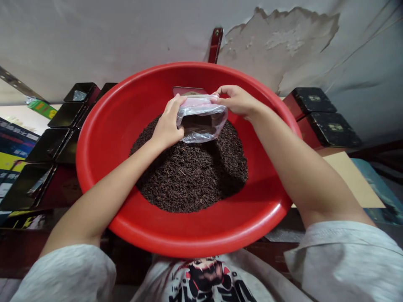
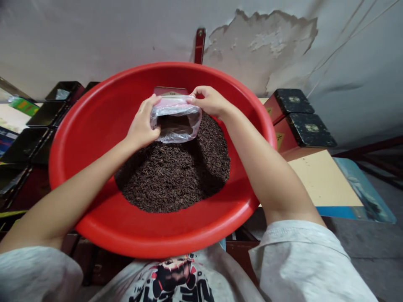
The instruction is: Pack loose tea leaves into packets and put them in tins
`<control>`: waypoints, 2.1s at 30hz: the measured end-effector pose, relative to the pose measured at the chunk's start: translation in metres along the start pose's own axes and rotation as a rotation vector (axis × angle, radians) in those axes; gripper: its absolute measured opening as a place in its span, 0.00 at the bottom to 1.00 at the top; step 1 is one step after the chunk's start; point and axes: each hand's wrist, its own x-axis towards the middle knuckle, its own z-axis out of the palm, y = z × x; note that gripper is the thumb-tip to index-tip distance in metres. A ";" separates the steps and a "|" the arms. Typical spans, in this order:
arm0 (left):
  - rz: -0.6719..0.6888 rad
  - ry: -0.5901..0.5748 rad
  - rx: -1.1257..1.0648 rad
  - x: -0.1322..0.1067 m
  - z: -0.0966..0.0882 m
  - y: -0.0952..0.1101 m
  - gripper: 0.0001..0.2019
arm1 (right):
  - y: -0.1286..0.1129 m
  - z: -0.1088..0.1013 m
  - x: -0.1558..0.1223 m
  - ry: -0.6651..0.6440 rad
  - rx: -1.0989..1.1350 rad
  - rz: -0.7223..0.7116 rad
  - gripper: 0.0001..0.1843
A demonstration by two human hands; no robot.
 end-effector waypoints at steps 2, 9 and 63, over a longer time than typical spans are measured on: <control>-0.020 0.014 -0.032 0.000 0.004 -0.004 0.34 | 0.005 0.011 0.006 0.157 -0.086 0.045 0.07; -0.138 -0.051 -0.187 0.005 0.018 -0.029 0.38 | -0.011 0.028 -0.005 0.458 -0.438 0.119 0.16; -0.225 -0.190 0.043 -0.070 0.017 -0.007 0.39 | -0.013 0.039 -0.020 0.024 -0.986 -0.170 0.18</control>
